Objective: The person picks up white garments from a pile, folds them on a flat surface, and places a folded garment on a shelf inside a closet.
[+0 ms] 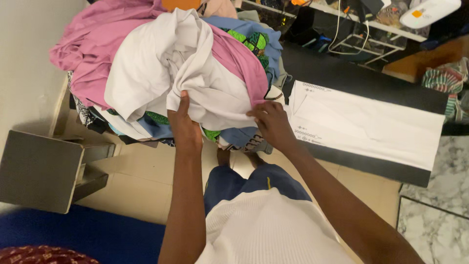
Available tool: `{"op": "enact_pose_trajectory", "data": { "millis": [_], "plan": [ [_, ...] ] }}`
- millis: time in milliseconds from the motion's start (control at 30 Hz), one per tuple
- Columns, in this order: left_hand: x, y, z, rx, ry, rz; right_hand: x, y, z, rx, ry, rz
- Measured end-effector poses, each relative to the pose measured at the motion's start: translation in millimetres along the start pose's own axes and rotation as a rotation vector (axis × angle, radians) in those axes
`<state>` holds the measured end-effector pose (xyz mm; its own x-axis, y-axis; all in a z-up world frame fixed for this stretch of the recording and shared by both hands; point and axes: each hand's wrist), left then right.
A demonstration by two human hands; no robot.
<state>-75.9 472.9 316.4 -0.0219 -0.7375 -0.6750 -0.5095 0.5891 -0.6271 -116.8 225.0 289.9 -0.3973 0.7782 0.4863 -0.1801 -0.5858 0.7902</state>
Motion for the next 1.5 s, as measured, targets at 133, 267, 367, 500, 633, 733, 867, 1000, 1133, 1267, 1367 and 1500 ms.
{"op": "enact_pose_trajectory", "data": {
  "millis": [133, 267, 367, 500, 633, 733, 867, 1000, 1133, 1267, 1367, 1500],
  "plan": [
    [26.6, 19.6, -7.9, 0.044, -0.055, 0.222, 0.5, -10.5, -14.6, 0.057, -0.312, 0.171],
    [62.6, 58.8, -14.1, 0.038, -0.039, 0.672, -34.5, -32.7, -11.9, -0.001, -0.464, 0.339],
    [96.8, 98.1, -18.0, 0.037, 0.129, 0.823, -63.4, -60.6, -6.6, 0.149, -0.477, 0.499],
    [148.4, 121.3, -23.0, 0.183, -0.014, 0.822, -84.2, -99.0, -19.6, 0.211, -0.644, 0.765],
    [194.9, 116.4, -22.0, 0.353, -0.276, 0.960, -94.1, -105.6, -33.6, 0.307, -0.793, 0.732],
    [219.4, 100.5, -32.4, 0.222, -0.459, 1.163, -84.1, -97.1, -42.1, 0.404, -0.624, 0.717],
    [209.2, 62.4, -53.4, -0.054, -0.306, 1.145, -76.7, -54.4, -49.6, 0.278, -0.416, 0.740],
    [180.8, 21.2, -89.6, -0.029, -0.141, 0.784, -88.5, -5.0, -68.3, 0.347, -0.492, 0.794],
    [142.0, -28.2, -120.2, 0.152, -0.105, 0.564, -102.3, 31.5, -84.7, 0.584, -0.484, 0.761],
    [106.9, -68.9, -138.8, 0.271, -0.014, 0.436, -108.1, 69.9, -81.3, 0.681, -0.509, 0.596],
    [93.0, -90.6, -127.6, 0.280, 0.007, 0.423, -112.1, 109.3, -78.3, 0.592, -0.550, 0.558],
    [82.6, -94.5, -95.2, 0.190, 0.020, 0.488, -117.9, 157.0, -70.7, 0.350, -0.615, 0.883]
  ]
}}
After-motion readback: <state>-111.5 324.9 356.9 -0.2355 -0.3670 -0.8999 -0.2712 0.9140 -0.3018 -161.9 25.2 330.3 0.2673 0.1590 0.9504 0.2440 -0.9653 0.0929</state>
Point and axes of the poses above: each hand's wrist, its own z-axis towards the middle knuckle, its own y-axis out of the back of the hand, x = y × z, and after that the axes turned 10 degrees about -x, right-handed
